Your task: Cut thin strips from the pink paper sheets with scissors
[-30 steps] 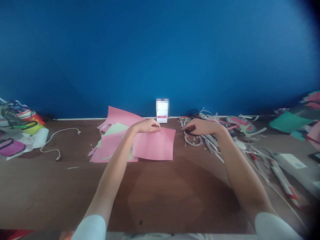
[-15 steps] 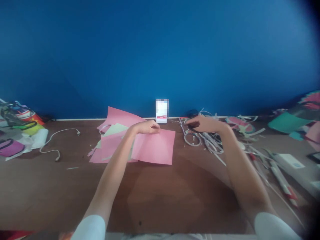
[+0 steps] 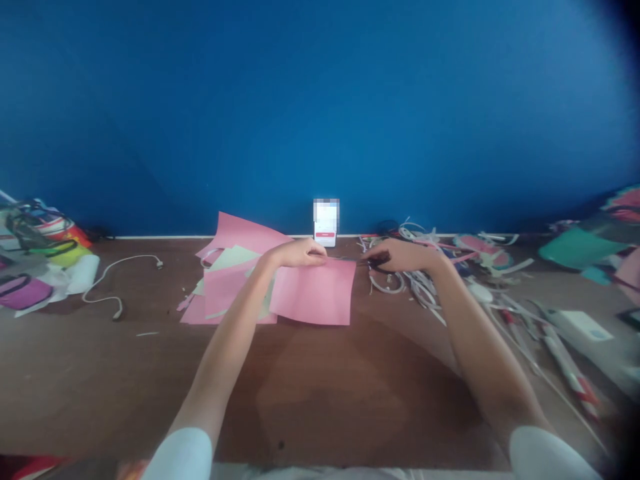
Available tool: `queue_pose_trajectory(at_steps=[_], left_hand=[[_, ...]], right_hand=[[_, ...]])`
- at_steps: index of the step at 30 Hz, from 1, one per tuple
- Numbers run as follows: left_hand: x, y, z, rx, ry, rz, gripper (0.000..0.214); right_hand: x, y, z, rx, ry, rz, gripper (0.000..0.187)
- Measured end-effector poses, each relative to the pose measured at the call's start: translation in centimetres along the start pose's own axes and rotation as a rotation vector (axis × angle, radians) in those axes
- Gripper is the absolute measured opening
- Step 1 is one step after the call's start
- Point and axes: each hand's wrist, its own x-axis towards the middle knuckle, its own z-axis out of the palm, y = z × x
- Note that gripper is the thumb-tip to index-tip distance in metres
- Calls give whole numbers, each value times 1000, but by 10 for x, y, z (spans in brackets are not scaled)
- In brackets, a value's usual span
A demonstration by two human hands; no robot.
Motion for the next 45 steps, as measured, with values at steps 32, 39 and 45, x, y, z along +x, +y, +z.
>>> queue_pose_trajectory(at_steps=[32, 39, 45], left_hand=[[5, -3, 4, 30, 75, 56, 28], [5, -5, 4, 18, 75, 54, 27], [6, -6, 4, 4, 85, 48, 28]], right_hand=[[1, 5, 2, 30, 40, -38, 41], [1, 5, 2, 30, 30, -23, 41], [0, 5, 1, 24, 19, -18, 43]])
